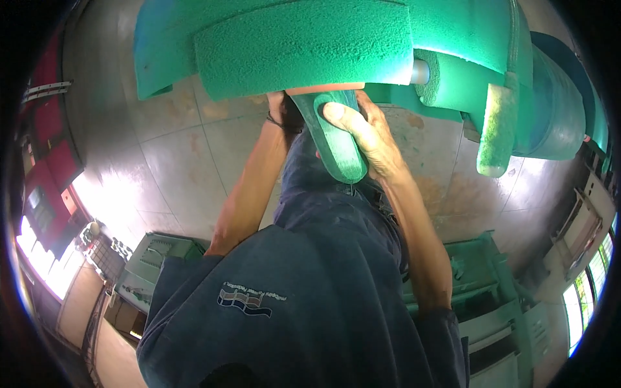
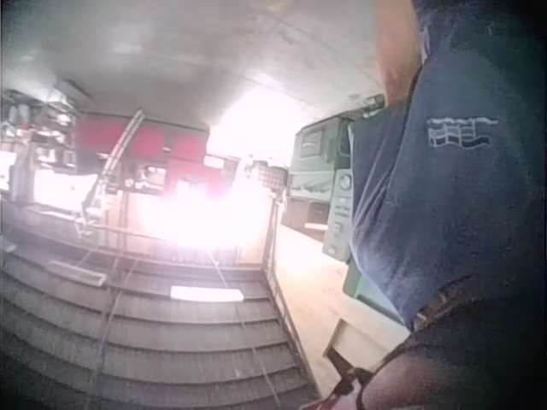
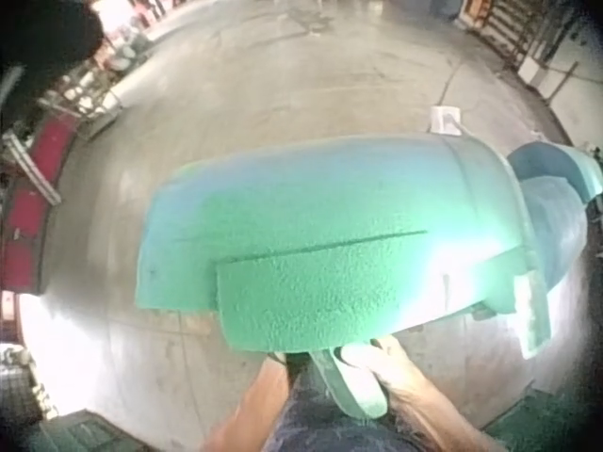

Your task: Sanding and smoothing a green shoe last using a rotating industrial machine.

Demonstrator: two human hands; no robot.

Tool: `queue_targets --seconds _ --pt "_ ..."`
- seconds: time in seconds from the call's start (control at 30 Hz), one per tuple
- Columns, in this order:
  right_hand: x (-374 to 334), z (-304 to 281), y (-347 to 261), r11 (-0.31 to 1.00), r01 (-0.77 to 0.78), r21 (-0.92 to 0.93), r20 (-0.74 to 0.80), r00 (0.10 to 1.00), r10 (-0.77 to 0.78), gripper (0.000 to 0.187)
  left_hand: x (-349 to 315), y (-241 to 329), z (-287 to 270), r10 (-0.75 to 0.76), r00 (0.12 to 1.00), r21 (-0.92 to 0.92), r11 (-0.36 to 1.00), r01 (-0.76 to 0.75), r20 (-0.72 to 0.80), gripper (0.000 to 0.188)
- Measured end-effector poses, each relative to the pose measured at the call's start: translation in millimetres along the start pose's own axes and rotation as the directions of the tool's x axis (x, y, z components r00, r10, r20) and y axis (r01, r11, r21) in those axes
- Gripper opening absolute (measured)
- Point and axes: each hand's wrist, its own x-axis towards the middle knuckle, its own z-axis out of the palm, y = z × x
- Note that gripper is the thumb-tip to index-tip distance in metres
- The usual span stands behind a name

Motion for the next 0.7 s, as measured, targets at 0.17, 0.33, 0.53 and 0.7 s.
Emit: queue_targets --seconds 0.17,0.33,0.53,0.7 --pt "-13.8 2.5 -2.9 1.000 0.003 -0.017 0.043 0.999 -0.002 0.085 -10.6 12.6 31.3 0.125 0.992 -0.156 0.980 -0.127 -0.023 0.041" --pt "-28.8 11.2 -9.7 1.000 0.023 -0.019 0.054 0.998 -0.022 0.085 -12.8 18.7 40.7 0.293 0.956 0.277 0.916 -0.291 0.036 0.038" --pt "-39.2 13.2 -8.9 0.998 0.043 -0.034 0.017 0.999 -0.043 0.085 -20.0 19.5 49.5 0.142 0.989 0.043 0.989 -0.143 0.029 0.038" --pt "-49.9 16.4 -12.5 0.996 0.045 -0.075 0.010 0.999 -0.045 0.085 -22.8 20.3 54.1 -0.014 0.999 -0.178 0.984 0.004 -0.051 0.039"
